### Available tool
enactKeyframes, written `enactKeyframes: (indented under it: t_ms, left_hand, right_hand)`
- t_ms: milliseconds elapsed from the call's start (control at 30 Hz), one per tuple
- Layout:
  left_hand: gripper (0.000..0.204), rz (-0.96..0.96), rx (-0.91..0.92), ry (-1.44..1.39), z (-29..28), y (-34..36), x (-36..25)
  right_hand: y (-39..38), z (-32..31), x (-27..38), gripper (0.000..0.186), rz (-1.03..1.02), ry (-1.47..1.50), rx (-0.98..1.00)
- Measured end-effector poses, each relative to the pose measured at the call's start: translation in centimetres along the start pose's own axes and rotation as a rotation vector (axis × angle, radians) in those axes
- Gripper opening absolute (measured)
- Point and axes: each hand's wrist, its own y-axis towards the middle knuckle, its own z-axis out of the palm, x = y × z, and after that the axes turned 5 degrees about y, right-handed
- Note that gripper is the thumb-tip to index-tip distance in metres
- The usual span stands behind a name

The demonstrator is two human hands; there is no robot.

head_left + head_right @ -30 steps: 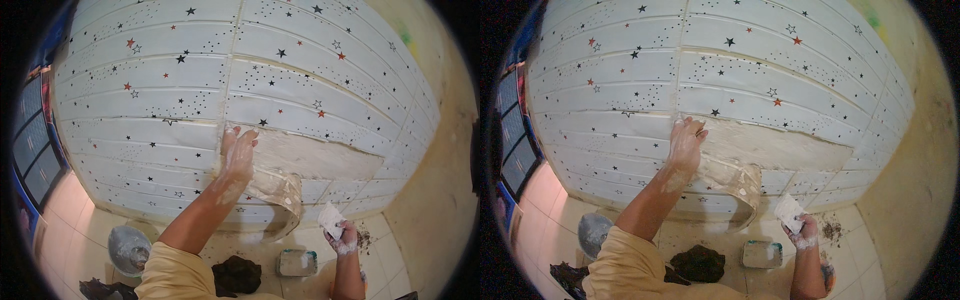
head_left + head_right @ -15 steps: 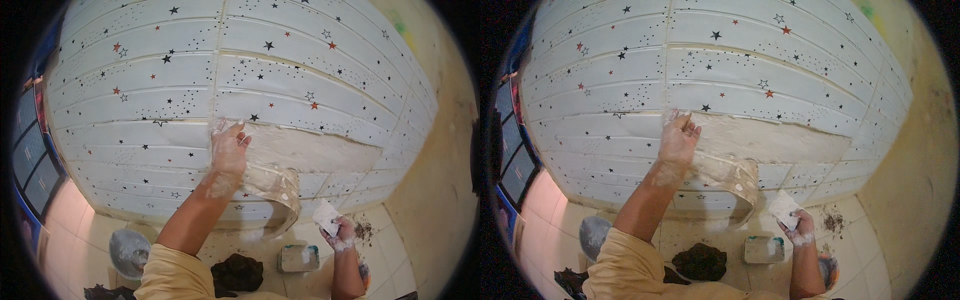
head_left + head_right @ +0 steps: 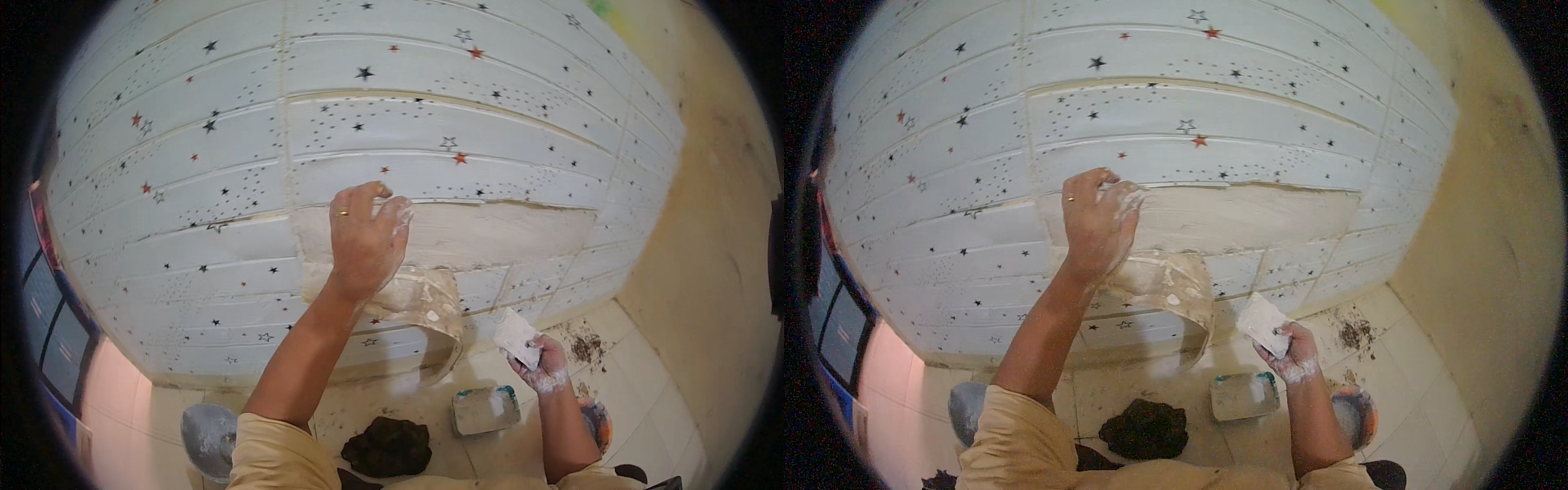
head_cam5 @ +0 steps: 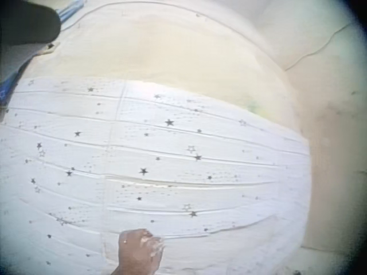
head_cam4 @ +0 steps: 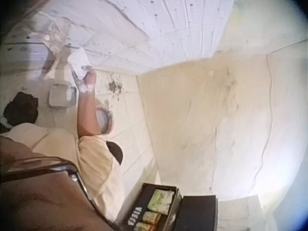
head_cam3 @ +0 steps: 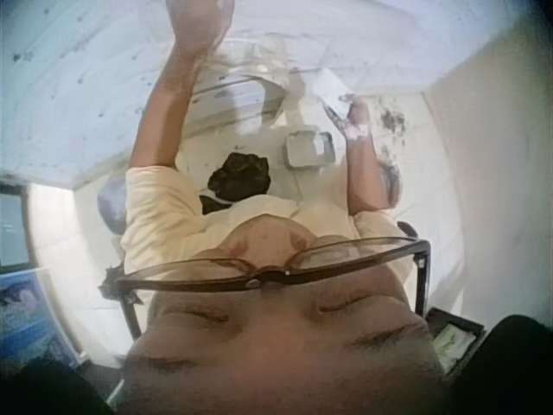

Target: The person applies a white plaster-like substance to a damaged section of a ceiling using a trowel. They repeatedly scoop the material from a container on the floor and spread it over the ceiling surface, smoothing it out. The person also uses a dark cloth to wipe the ceiling and their hands.

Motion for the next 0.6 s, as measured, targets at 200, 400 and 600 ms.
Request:
enactKeyframes:
  t_ms: [200,400,600]
  left_hand:
    - [0.038,0.276,0.181,-0.078,5.2,3.5,-3.0]
    - [0.037,0.45,0.233,0.067,10.6,4.4,-3.6]
    - [0.044,0.423,0.306,0.107,12.3,5.5,-4.1]
  right_hand:
    - [-0.9,-0.1,1.4,0.053,-0.021,0.021,0.057]
    - [-1.4,-0.7,2.7,0.053,-0.048,0.045,0.082]
    - [-1.7,-2.4,4.2,0.053,-0.058,0.036,0.067]
